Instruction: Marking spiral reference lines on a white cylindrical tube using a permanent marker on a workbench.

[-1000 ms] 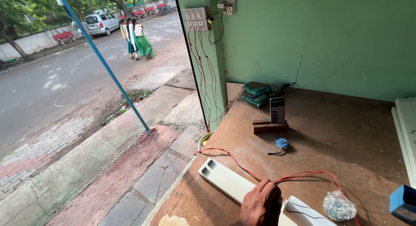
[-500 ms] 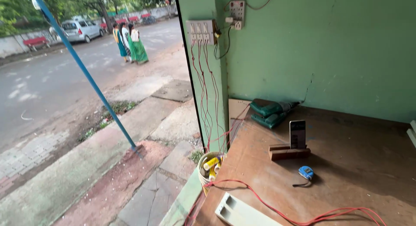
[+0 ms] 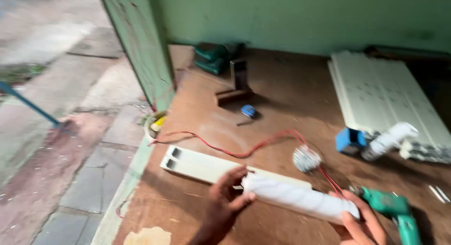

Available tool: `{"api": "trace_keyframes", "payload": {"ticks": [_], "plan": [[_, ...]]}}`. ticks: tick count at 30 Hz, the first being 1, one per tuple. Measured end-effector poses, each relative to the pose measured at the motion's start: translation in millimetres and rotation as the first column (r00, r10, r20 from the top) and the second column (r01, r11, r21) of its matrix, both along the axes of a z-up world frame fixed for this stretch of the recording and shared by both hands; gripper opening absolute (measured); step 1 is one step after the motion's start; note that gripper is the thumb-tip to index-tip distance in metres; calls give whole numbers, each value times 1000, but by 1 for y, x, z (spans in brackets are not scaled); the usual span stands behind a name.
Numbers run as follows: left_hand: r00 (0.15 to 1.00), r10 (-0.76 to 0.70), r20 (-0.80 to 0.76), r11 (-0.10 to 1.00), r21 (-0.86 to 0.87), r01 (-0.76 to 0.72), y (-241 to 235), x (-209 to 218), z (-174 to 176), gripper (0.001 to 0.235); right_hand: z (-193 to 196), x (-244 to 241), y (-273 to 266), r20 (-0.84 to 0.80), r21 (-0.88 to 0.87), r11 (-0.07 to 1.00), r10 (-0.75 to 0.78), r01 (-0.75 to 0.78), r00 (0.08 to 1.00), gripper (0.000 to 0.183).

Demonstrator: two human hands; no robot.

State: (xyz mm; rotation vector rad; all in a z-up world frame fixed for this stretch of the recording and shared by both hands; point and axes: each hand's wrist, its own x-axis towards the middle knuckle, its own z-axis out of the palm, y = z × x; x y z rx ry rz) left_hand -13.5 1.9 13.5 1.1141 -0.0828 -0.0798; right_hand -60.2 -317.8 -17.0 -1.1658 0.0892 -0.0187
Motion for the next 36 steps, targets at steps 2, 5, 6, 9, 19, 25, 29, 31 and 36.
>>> {"api": "trace_keyframes", "payload": {"ticks": [2, 5, 6, 9, 19, 25, 29, 31, 36], "plan": [[995, 104, 5, 994, -44, -104, 22, 1, 73, 74, 19, 26, 25, -20, 17, 997, -75, 75, 997, 48], [960, 65, 274, 995, -96, -40, 17, 1, 82, 77, -64, 39, 30, -45, 148, 989, 11, -4, 999, 46], [957, 49, 287, 996, -85, -25, 18, 3, 85, 77, -71, 43, 42, -33, 159, 987, -2, 7, 999, 46], [913, -60, 403, 989, 150, -1, 17, 7, 92, 74, -78, 44, 75, -76, 321, 940, 146, -114, 986, 50], [732, -139, 668, 784, 526, -331, 10, 17, 126, 65, 70, 37, 112, 435, -289, 950, 17, 122, 900, 58], [640, -143, 755, 759, 498, -419, 2, 22, 134, 65, 143, 28, 131, 583, -457, 875, 158, 161, 797, 64], [631, -145, 763, 734, 510, -448, 1, 23, 133, 65, 148, 28, 138, 552, -434, 894, 167, 111, 817, 60], [633, -152, 759, 727, 520, -448, 1, 25, 136, 68, 148, 33, 140, 564, -431, 895, 164, 119, 809, 60], [575, -156, 803, 731, 486, -480, 1, 36, 155, 70, 166, 46, 143, 658, -461, 857, 158, 228, 736, 64]]}}
